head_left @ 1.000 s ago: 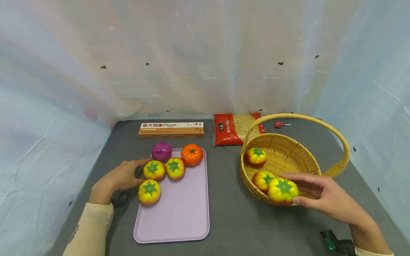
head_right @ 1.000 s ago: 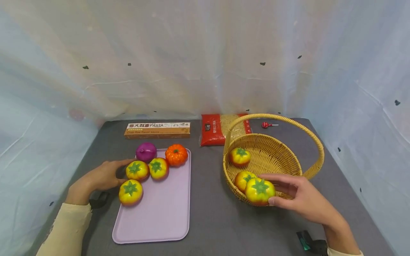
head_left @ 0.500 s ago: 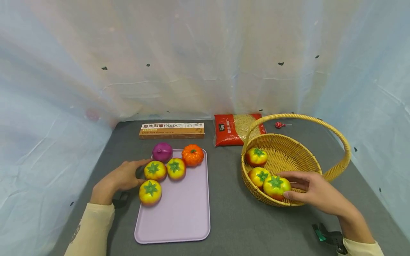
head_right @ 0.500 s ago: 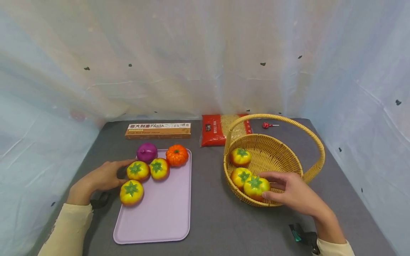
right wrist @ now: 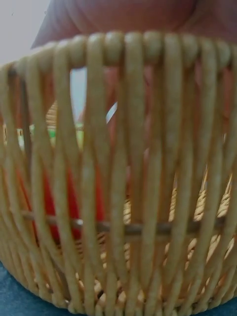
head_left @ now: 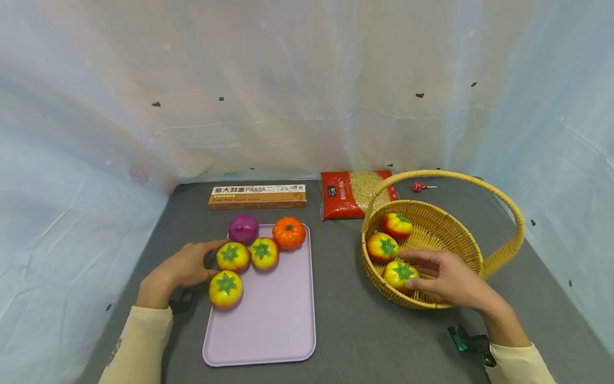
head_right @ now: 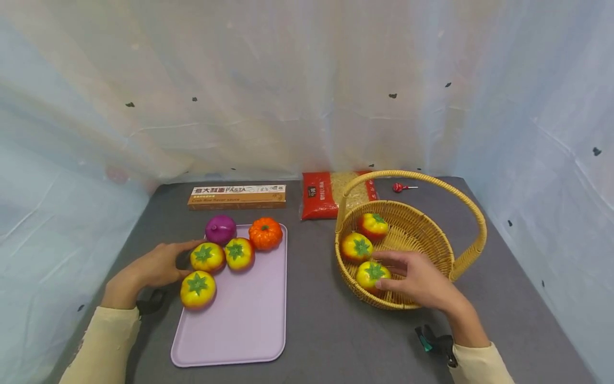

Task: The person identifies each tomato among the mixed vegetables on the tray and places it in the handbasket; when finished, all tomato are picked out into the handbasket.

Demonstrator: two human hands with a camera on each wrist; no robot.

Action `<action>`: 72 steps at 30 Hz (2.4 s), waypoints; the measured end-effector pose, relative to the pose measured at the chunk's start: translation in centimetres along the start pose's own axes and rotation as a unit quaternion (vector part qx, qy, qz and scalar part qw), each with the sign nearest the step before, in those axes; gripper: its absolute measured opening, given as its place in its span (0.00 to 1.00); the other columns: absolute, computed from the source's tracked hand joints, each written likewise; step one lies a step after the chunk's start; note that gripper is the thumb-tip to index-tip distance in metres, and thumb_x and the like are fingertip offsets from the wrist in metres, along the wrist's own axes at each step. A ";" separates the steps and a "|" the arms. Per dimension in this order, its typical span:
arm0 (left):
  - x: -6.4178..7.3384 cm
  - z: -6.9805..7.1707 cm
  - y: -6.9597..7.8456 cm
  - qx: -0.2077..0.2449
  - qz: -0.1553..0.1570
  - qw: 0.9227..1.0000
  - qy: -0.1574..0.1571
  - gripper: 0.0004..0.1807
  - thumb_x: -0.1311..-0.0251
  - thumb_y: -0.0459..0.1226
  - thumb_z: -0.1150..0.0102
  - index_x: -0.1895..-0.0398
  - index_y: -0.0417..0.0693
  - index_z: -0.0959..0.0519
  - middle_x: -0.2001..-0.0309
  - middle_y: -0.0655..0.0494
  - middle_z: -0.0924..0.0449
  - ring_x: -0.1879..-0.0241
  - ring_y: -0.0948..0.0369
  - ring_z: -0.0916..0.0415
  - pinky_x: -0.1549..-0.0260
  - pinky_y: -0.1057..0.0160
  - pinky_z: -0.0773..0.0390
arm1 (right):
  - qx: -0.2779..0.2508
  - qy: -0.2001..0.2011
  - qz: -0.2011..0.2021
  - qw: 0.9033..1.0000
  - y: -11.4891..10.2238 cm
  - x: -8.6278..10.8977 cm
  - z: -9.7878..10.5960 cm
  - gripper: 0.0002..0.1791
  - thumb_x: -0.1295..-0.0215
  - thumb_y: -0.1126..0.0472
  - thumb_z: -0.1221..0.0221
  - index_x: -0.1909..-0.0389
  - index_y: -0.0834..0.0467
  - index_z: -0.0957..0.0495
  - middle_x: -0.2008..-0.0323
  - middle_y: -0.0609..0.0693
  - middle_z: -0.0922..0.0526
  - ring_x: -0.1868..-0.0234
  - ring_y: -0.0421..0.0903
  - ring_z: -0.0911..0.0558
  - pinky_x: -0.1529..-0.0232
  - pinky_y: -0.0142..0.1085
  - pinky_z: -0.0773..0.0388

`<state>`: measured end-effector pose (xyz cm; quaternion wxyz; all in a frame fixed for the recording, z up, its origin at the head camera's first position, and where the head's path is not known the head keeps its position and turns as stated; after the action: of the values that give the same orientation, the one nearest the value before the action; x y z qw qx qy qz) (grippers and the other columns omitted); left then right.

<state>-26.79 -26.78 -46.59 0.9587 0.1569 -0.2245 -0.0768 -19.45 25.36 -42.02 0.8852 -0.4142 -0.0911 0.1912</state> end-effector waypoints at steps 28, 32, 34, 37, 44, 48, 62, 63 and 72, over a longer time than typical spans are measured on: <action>0.1 -0.1 0.3 0.001 -0.009 1.000 0.005 0.49 0.38 0.44 0.20 0.15 0.55 0.33 0.22 0.31 0.30 0.26 0.27 0.33 0.34 0.17 0.31 | -0.175 -0.038 0.128 0.976 -11.7 -8.2 -8.5 0.34 0.33 0.58 0.23 0.27 0.49 0.19 0.30 0.44 0.15 0.27 0.45 0.18 0.24 0.41 0.23; 0.1 -0.2 0.6 0.000 -0.017 1.000 0.009 0.48 0.38 0.43 0.20 0.15 0.54 0.32 0.23 0.31 0.29 0.27 0.27 0.33 0.34 0.18 0.30 | -0.171 -0.062 0.154 0.971 -12.9 -10.9 -11.1 0.34 0.34 0.57 0.23 0.27 0.53 0.19 0.31 0.49 0.14 0.28 0.50 0.17 0.24 0.43 0.22; 0.0 -0.2 0.7 0.000 -0.017 1.000 0.010 0.48 0.38 0.43 0.20 0.15 0.54 0.32 0.23 0.32 0.29 0.27 0.28 0.32 0.33 0.19 0.30 | -0.165 -0.071 0.162 0.970 -13.3 -12.2 -12.2 0.34 0.34 0.57 0.23 0.27 0.54 0.19 0.31 0.52 0.14 0.29 0.53 0.16 0.24 0.44 0.22; -0.1 -0.2 0.7 0.000 -0.010 1.000 0.007 0.49 0.38 0.44 0.20 0.15 0.55 0.33 0.22 0.31 0.29 0.27 0.28 0.32 0.34 0.19 0.29 | -0.143 -0.073 0.178 0.971 -13.6 -14.1 -13.5 0.35 0.34 0.55 0.22 0.27 0.56 0.19 0.31 0.53 0.14 0.30 0.55 0.15 0.26 0.47 0.20; -0.2 -0.2 0.6 0.002 0.000 1.000 0.000 0.49 0.38 0.44 0.20 0.15 0.56 0.33 0.21 0.32 0.31 0.26 0.27 0.34 0.34 0.18 0.31 | -0.056 -0.070 0.185 0.979 -14.3 -17.6 -16.1 0.37 0.36 0.49 0.21 0.26 0.50 0.19 0.30 0.44 0.15 0.31 0.43 0.18 0.27 0.41 0.20; 0.0 0.0 0.7 -0.001 -0.005 1.000 0.002 0.48 0.37 0.43 0.20 0.15 0.56 0.33 0.22 0.31 0.30 0.26 0.27 0.34 0.34 0.17 0.31 | -0.011 -0.089 0.178 0.980 -14.9 -18.6 -17.5 0.39 0.36 0.47 0.21 0.25 0.53 0.20 0.30 0.45 0.15 0.35 0.43 0.18 0.30 0.37 0.20; 0.4 0.2 0.7 -0.005 -0.013 1.000 0.009 0.47 0.37 0.44 0.21 0.15 0.56 0.32 0.22 0.31 0.30 0.26 0.26 0.34 0.34 0.17 0.31 | 0.008 -0.078 0.170 0.982 -15.1 -16.0 -18.5 0.34 0.36 0.52 0.21 0.30 0.51 0.16 0.33 0.46 0.12 0.32 0.44 0.15 0.26 0.44 0.20; 0.4 0.2 0.7 -0.006 -0.013 1.000 0.010 0.47 0.37 0.44 0.21 0.15 0.56 0.32 0.22 0.31 0.30 0.26 0.26 0.34 0.34 0.18 0.31 | 0.010 -0.066 0.164 0.984 -14.9 -15.9 -18.5 0.35 0.37 0.51 0.20 0.29 0.52 0.17 0.33 0.47 0.13 0.32 0.46 0.15 0.27 0.45 0.19; 0.5 0.4 0.8 -0.008 -0.014 1.000 0.009 0.47 0.37 0.43 0.21 0.15 0.54 0.32 0.22 0.30 0.30 0.26 0.27 0.32 0.34 0.19 0.29 | 0.046 -0.050 0.143 0.987 -14.6 -15.4 -20.0 0.37 0.44 0.45 0.17 0.34 0.51 0.15 0.37 0.44 0.11 0.39 0.41 0.15 0.32 0.38 0.17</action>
<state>-26.48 -26.26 -45.82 0.9607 0.1529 -0.2133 -0.0909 -23.27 -3.52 -43.68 0.8612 -0.3719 -0.0658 0.3403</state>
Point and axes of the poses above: each hand's wrist, its own x-axis away from the middle knuckle, its own z-axis out of the back of the hand, y = z × x, the point moved 9 cm from there along -x, towards the middle knuckle
